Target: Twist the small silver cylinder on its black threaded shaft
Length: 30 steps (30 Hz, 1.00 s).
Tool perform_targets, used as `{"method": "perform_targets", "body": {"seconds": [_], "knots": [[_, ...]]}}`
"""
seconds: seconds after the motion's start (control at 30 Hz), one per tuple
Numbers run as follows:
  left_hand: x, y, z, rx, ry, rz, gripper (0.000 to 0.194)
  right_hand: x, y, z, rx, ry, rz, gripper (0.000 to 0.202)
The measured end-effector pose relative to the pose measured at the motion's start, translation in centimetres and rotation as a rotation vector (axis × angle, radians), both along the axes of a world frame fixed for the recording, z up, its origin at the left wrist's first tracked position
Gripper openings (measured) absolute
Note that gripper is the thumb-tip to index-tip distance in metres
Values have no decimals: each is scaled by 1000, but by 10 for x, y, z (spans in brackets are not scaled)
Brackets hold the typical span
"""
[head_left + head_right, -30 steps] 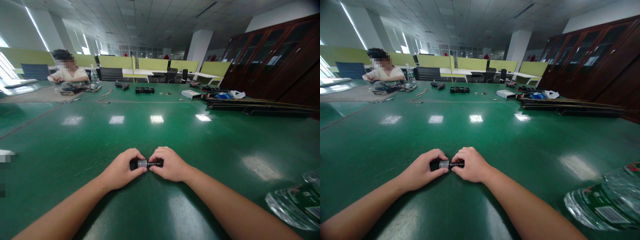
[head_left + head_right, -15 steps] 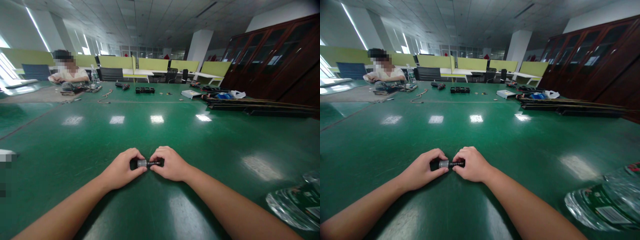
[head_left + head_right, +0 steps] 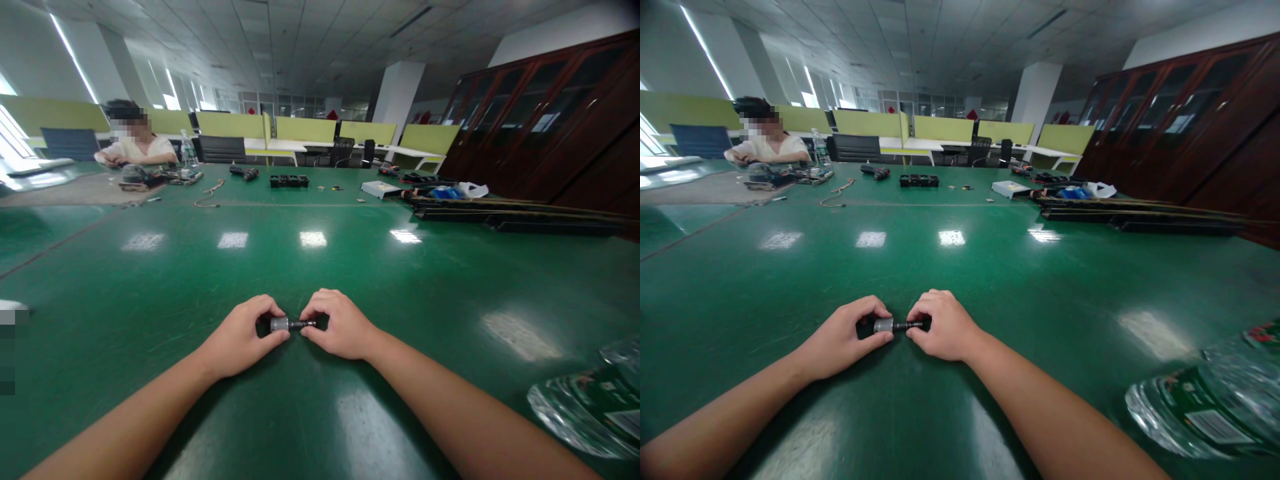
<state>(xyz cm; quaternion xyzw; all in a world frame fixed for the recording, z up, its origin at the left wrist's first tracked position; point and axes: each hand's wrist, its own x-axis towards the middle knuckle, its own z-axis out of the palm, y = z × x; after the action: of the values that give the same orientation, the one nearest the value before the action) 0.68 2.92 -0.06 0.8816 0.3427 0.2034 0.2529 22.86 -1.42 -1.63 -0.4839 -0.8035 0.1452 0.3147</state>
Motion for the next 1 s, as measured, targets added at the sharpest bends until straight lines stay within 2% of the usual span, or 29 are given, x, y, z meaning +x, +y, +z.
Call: {"method": "perform_targets", "body": {"seconds": [0.87,1.0], "knots": [[-2,2,2,-8,5,39,16,9,4,-2,-17,5,-52,9],[-3,4,2,-6,10,51,16,15,8,-4,-37,40,-120,9]]}}
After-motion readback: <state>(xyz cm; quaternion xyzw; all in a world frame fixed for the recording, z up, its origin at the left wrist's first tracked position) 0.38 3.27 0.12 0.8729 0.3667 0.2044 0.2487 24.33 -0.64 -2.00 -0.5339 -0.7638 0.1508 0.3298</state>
